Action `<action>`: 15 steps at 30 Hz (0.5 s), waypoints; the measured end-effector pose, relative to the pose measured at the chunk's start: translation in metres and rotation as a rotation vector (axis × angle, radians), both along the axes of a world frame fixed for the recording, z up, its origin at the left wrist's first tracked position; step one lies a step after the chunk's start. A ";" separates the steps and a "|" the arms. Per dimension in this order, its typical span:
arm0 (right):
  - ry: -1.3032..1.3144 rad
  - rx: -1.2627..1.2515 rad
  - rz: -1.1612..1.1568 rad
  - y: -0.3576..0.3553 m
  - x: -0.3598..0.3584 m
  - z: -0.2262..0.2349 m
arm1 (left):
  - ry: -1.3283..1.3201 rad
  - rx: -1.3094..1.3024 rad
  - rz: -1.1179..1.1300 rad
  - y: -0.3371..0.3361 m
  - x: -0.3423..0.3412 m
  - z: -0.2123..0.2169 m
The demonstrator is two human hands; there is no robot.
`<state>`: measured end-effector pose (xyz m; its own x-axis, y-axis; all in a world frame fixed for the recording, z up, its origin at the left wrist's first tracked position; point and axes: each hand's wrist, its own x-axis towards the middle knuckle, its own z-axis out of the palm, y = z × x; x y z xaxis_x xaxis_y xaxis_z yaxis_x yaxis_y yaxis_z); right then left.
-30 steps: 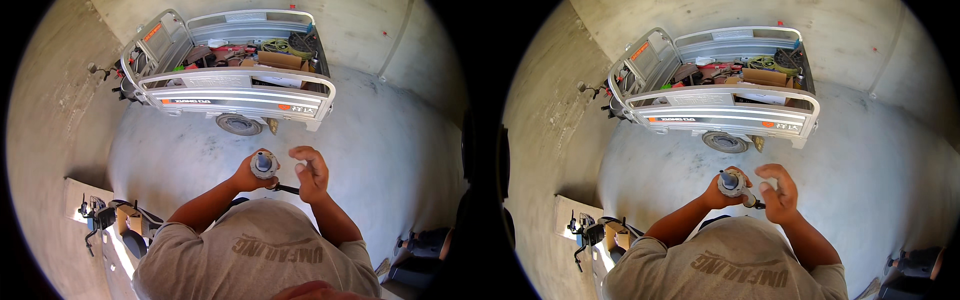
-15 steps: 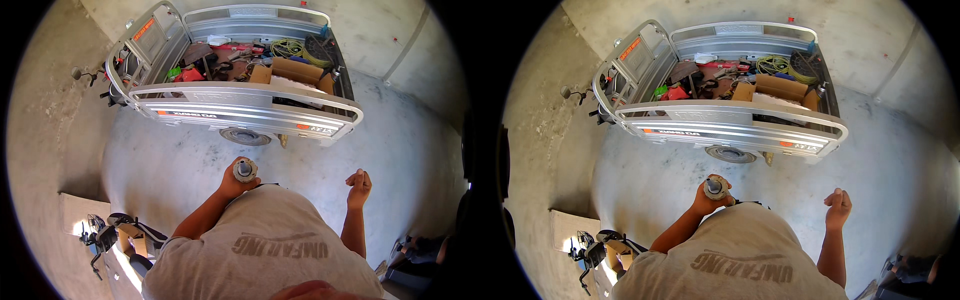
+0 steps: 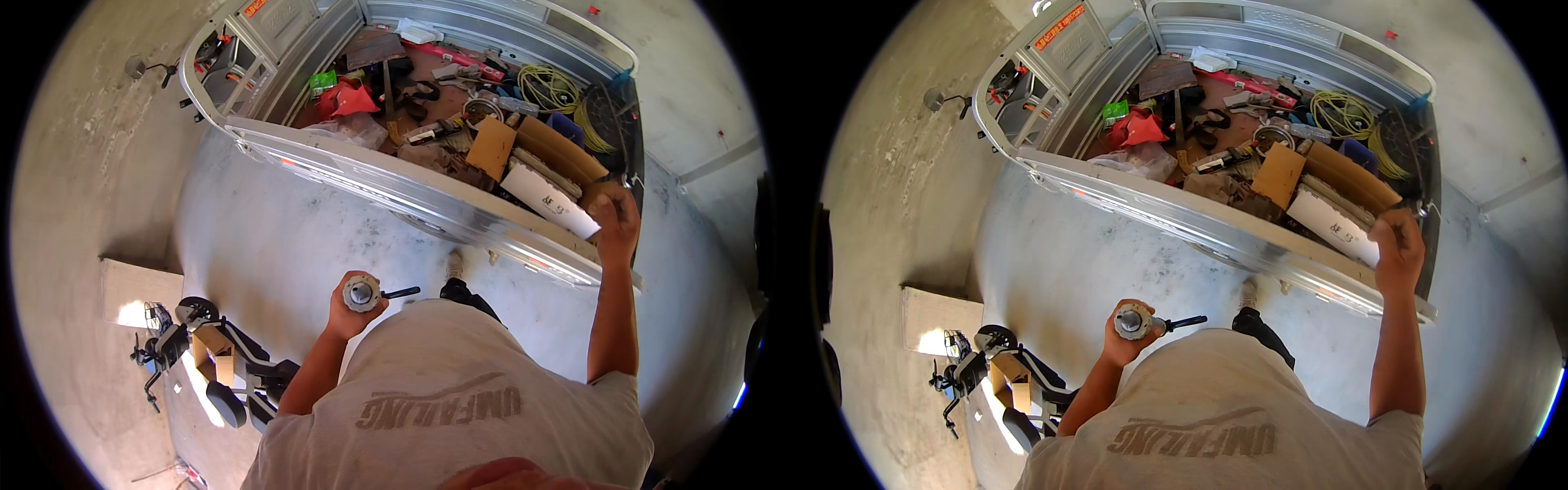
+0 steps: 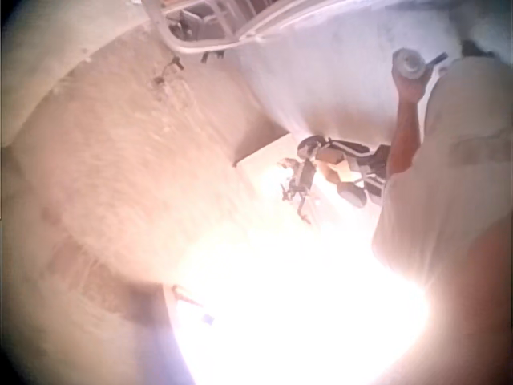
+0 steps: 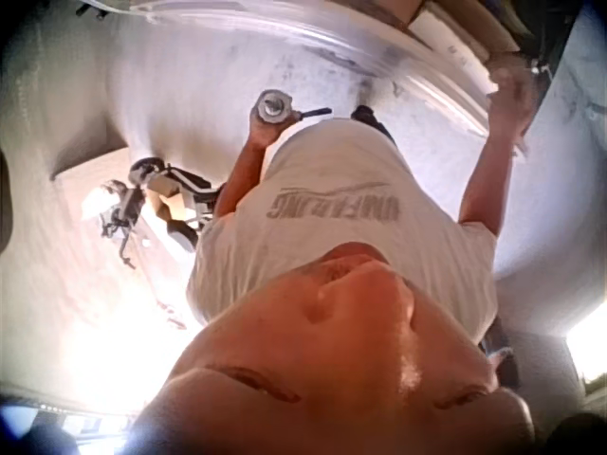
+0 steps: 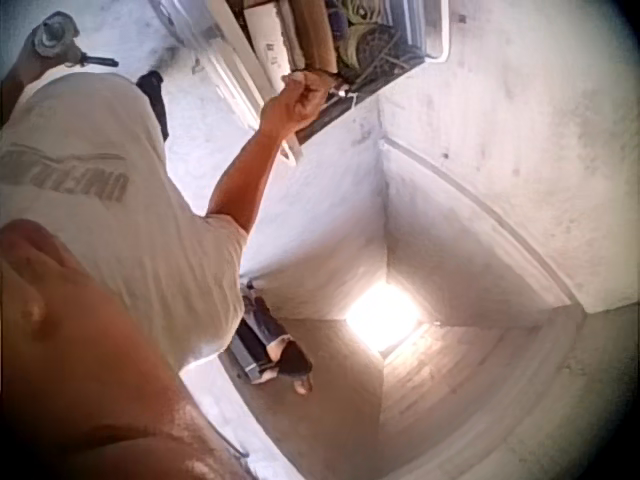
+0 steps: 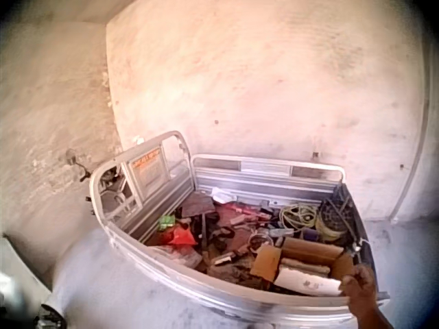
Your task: The person walks to a utility vehicle, retrieves a sealant gun and a new sealant tube, and assembles them. They then use a utility knife to cut the tip of the sealant tube nozzle.
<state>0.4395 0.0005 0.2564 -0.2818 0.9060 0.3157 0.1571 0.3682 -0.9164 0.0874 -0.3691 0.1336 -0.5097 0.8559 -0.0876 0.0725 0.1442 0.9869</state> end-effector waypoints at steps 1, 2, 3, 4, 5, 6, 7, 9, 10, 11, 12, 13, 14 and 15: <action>-0.075 -0.010 0.007 0.036 -0.018 -0.010 | 0.021 -0.036 0.032 0.008 -0.003 0.003; -0.141 -0.078 0.020 0.067 -0.043 -0.019 | 0.035 -0.059 0.063 0.014 -0.007 0.003; -0.211 -0.147 0.040 0.101 -0.068 -0.030 | 0.045 -0.084 0.098 0.018 -0.007 0.002; -0.247 -0.059 0.154 0.143 -0.091 -0.059 | 0.055 -0.109 0.125 0.023 -0.009 0.004; -0.367 -0.110 0.207 0.172 -0.127 -0.074 | 0.052 -0.174 0.171 0.027 -0.010 0.007; -0.484 -0.181 0.241 0.195 -0.169 -0.090 | 0.068 -0.194 0.202 0.029 -0.009 0.010; -0.605 -0.245 0.277 0.220 -0.209 -0.109 | 0.081 -0.210 0.236 0.031 -0.008 0.012; -0.780 -0.198 0.392 0.266 -0.280 -0.180 | 0.095 -0.228 0.299 0.032 -0.005 0.011; -0.842 -0.099 0.378 0.284 -0.304 -0.233 | 0.089 -0.282 0.331 0.033 0.002 0.011; -0.896 0.003 0.367 0.299 -0.325 -0.292 | 0.076 -0.284 0.352 0.033 0.005 0.009; -0.941 0.116 0.368 0.308 -0.346 -0.340 | 0.065 -0.286 0.387 0.031 0.011 0.006; -1.080 0.031 0.429 0.312 -0.367 -0.375 | 0.065 -0.319 0.399 0.033 0.019 0.011; -1.220 -0.042 0.491 0.316 -0.384 -0.406 | 0.077 -0.360 0.430 0.040 0.029 0.022; -1.201 -0.002 0.501 0.315 -0.395 -0.433 | 0.071 -0.398 0.450 0.038 0.041 0.024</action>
<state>0.0448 0.3154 -0.1770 -0.6912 0.6211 -0.3695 0.7214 0.6238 -0.3008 0.1288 -0.3316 0.1575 -0.8304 0.4636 -0.3091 -0.0170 0.5334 0.8457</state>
